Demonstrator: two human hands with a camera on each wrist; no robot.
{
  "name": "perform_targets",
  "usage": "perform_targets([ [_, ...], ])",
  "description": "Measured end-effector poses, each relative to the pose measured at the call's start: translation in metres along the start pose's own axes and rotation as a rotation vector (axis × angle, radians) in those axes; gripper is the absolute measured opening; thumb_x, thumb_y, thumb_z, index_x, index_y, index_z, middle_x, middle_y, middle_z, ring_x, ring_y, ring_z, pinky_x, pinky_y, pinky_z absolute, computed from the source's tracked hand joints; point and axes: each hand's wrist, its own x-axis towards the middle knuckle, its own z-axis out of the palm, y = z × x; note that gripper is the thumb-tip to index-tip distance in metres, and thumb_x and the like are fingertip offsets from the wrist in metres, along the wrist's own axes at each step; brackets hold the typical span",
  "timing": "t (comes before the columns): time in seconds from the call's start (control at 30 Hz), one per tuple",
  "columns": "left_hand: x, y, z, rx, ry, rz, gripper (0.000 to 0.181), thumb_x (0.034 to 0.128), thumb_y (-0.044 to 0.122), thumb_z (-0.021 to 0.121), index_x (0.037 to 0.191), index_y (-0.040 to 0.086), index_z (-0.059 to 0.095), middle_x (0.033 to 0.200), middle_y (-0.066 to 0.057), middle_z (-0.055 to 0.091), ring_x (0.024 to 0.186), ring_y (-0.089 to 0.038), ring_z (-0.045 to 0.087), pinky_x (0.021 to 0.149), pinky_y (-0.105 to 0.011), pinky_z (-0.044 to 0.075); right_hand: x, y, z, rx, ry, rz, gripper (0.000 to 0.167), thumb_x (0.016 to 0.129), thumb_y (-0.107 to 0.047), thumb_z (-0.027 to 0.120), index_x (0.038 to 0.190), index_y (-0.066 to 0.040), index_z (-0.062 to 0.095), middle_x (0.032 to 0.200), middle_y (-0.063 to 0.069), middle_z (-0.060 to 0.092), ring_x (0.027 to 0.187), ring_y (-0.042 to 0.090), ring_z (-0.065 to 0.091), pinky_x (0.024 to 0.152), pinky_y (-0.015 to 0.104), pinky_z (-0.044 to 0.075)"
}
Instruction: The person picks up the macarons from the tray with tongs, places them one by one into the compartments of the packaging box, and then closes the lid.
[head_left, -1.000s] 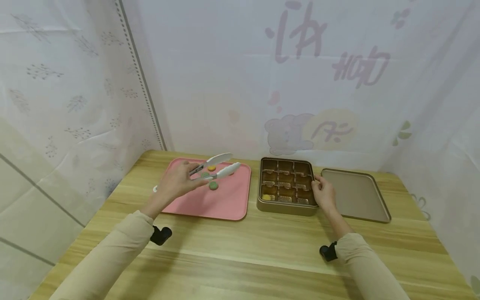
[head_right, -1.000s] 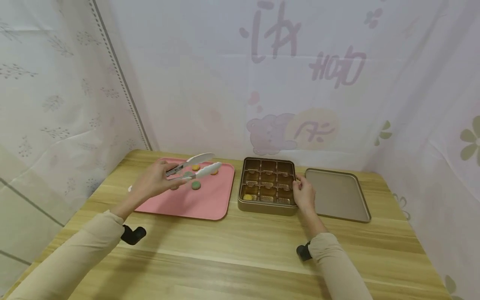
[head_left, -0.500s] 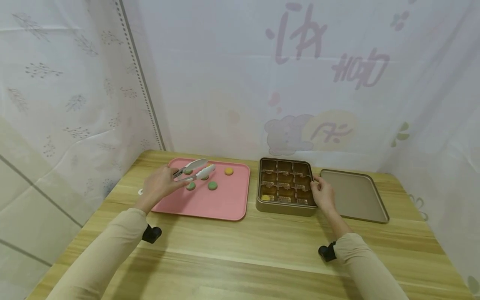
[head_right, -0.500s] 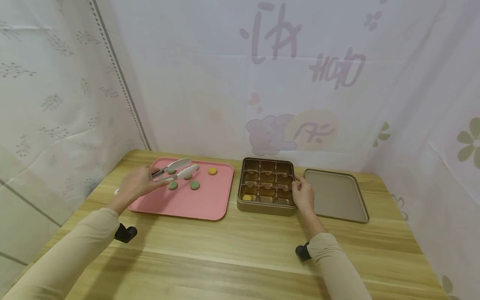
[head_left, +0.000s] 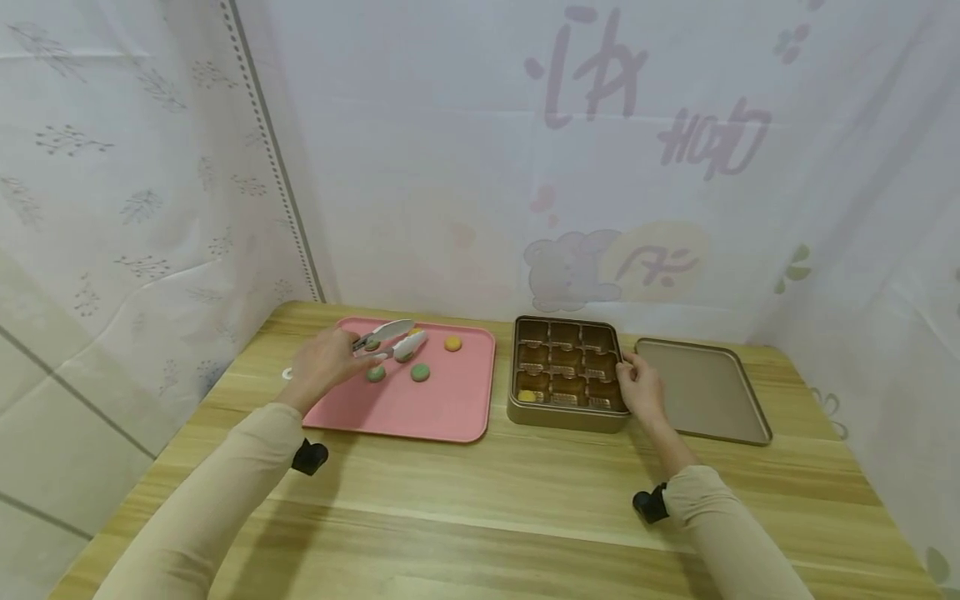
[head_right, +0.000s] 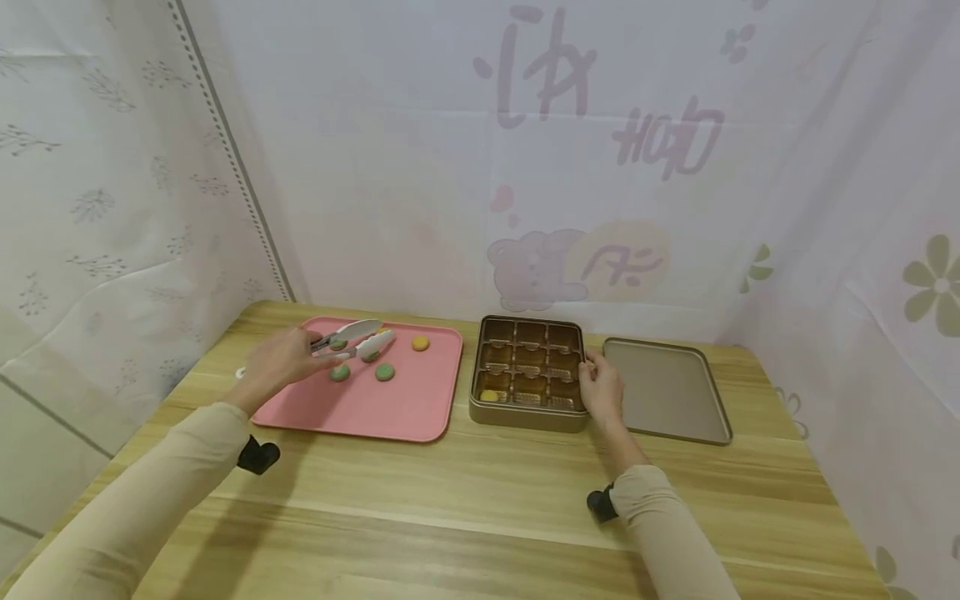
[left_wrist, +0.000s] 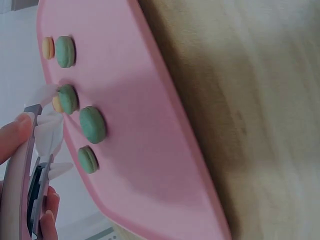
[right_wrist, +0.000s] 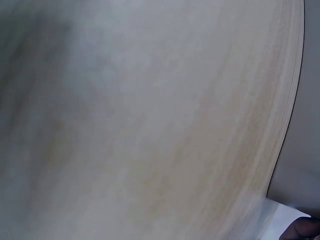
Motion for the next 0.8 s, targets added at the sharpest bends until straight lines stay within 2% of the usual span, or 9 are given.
perform_targets([
  [0.23, 0.0053, 0.0070, -0.0043, 0.039, -0.008, -0.004, 0.040, 0.0797, 0.047, 0.070, 0.073, 0.010, 0.057, 0.059, -0.001, 0.037, 0.054, -0.014, 0.034, 0.047, -0.027, 0.025, -0.0006, -0.0002, -0.0003, 0.007, 0.008, -0.001, 0.035, 0.097, -0.010, 0.048, 0.127, 0.006, 0.054, 0.054, -0.003, 0.037, 0.044, 0.008, 0.030, 0.047, 0.026, 0.029],
  [0.43, 0.0070, 0.0083, -0.0059, 0.049, -0.022, -0.010, 0.043, 0.0801, 0.048, 0.069, 0.066, 0.012, 0.050, 0.059, 0.000, 0.033, 0.055, -0.015, 0.032, 0.049, -0.029, 0.025, 0.0002, 0.0012, 0.0008, 0.005, 0.000, 0.010, 0.035, 0.097, -0.011, 0.047, 0.128, 0.005, 0.053, 0.056, 0.000, 0.038, 0.046, 0.011, 0.032, 0.047, 0.027, 0.029],
  [0.8, 0.0047, 0.0085, -0.0051, 0.050, -0.001, 0.015, 0.049, 0.0802, 0.051, 0.068, 0.060, 0.014, 0.044, 0.057, 0.000, 0.036, 0.054, -0.014, 0.035, 0.048, -0.028, 0.027, -0.0004, 0.0004, -0.0005, 0.019, 0.002, 0.003, 0.036, 0.097, -0.009, 0.048, 0.129, 0.006, 0.052, 0.057, 0.000, 0.040, 0.045, 0.010, 0.033, 0.047, 0.026, 0.030],
])
